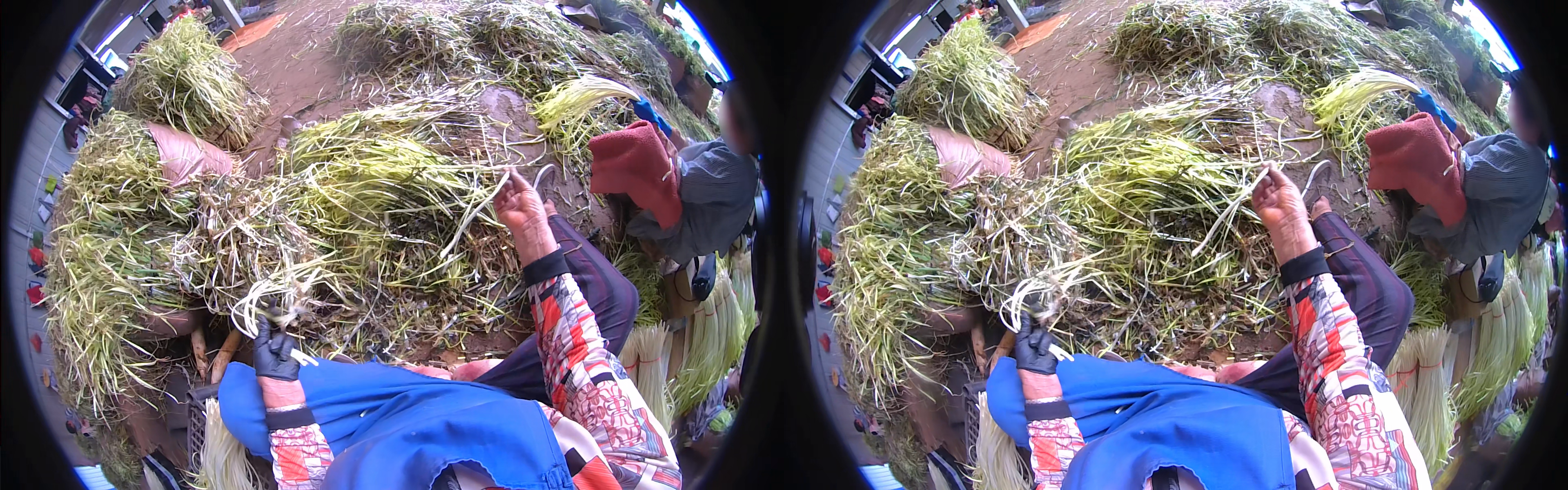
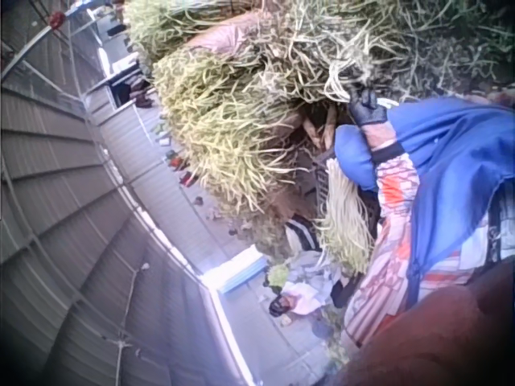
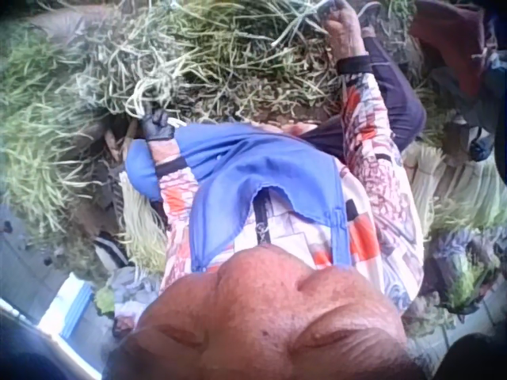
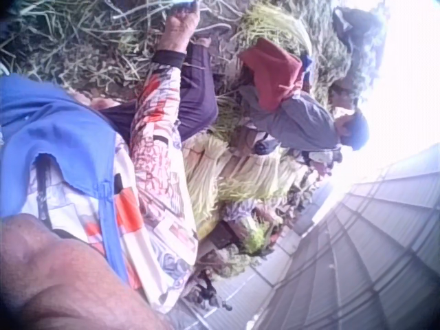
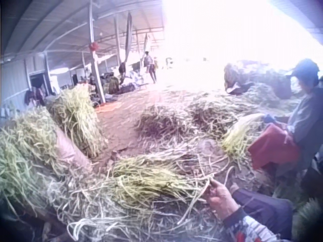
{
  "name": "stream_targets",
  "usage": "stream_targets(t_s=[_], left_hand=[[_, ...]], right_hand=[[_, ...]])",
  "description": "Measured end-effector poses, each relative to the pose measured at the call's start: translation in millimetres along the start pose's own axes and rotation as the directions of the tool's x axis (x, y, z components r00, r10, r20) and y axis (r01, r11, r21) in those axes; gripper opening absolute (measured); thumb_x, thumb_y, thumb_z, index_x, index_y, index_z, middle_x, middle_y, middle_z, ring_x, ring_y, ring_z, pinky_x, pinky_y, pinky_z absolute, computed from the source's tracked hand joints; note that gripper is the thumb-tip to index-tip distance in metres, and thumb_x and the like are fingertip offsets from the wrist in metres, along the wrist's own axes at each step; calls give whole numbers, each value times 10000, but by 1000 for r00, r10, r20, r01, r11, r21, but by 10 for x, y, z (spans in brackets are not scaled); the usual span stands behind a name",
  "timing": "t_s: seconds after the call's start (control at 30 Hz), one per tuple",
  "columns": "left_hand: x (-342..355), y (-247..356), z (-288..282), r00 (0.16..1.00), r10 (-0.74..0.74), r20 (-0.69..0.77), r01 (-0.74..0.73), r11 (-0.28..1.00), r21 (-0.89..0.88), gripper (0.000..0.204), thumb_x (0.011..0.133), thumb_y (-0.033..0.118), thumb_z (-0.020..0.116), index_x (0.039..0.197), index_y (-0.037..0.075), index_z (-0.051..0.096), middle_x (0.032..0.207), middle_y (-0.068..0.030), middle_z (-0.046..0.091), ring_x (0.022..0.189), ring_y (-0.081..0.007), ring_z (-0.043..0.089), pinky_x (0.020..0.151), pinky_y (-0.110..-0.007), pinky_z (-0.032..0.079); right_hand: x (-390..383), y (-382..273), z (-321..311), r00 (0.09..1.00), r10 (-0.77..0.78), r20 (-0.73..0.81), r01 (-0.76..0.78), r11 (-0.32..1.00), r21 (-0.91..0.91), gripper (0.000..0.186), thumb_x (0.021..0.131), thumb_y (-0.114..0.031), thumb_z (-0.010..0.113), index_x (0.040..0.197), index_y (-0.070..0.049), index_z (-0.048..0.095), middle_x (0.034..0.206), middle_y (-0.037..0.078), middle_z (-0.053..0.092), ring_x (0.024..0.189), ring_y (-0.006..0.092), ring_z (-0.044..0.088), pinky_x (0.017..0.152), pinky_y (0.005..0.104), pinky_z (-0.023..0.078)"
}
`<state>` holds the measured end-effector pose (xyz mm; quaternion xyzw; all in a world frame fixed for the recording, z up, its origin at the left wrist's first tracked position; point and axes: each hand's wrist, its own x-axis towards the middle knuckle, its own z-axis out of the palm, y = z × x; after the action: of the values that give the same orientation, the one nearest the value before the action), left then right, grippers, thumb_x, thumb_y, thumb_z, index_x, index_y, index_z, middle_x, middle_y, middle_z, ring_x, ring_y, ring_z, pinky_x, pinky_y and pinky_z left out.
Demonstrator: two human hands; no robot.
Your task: The person sits on the ground and repeatedly picks up bundles of light-colored plant stalks, separates them by hand, and places them into a black crate. The person also pulls individual stalks from a larger pile and discards them.
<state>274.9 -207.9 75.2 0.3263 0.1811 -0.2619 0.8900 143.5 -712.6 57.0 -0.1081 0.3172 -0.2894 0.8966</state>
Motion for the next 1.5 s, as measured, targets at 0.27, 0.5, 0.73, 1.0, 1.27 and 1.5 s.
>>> stream_targets(t_s=[0.27,0.5,0.73,1.0,1.27,1.5], left_hand=[[-79,-1455,24,967,-238,-93,256,898,358,167,909,170,637,1009,36,643,803,-123,676,707,-230,675,603,-348,584],[-372,-1687,104,800,-595,-72,579,735,353,396,1022,284,458,1253,-28,533,1136,-150,652,901,-258,672,796,-408,579],[-326,-1537,206,655,-753,-72,747,629,215,349,1030,220,449,1247,-47,508,649,58,442,417,-13,313,370,-196,247],[-104,-487,246,933,-217,288,209,976,56,391,975,230,507,1317,40,482,799,-37,617,377,-39,297,339,-190,260],[270,-317,-120,864,-503,26,496,840,-220,470,1028,192,341,1396,-101,340,1036,-158,694,370,-51,341,373,-229,312],[148,-1174,17,719,-694,35,695,719,-26,491,1002,193,440,1419,-51,350,869,-80,697,370,-37,323,376,-215,269]], right_hand=[[-628,1457,-293,932,358,-64,-337,783,-522,139,895,-78,641,955,-44,519,648,-4,546,510,103,531,494,247,504],[-860,1974,-514,921,313,-230,-388,732,-560,164,977,-193,534,990,-30,514,774,84,603,582,182,641,517,337,589],[-756,1986,-821,968,-5,252,252,29,-967,222,907,-193,587,808,5,587,718,179,651,687,322,673,582,415,540],[-571,1210,-1628,826,524,208,543,-638,-546,240,807,-102,510,1024,-4,544,808,215,664,764,382,675,665,463,537],[264,931,-1498,920,-225,322,110,-640,-760,90,806,-84,519,854,-43,584,774,197,663,728,385,667,640,486,527],[505,951,-1488,932,-158,326,123,-708,-696,140,758,-129,614,848,-56,693,831,179,680,790,352,681,681,457,535]])
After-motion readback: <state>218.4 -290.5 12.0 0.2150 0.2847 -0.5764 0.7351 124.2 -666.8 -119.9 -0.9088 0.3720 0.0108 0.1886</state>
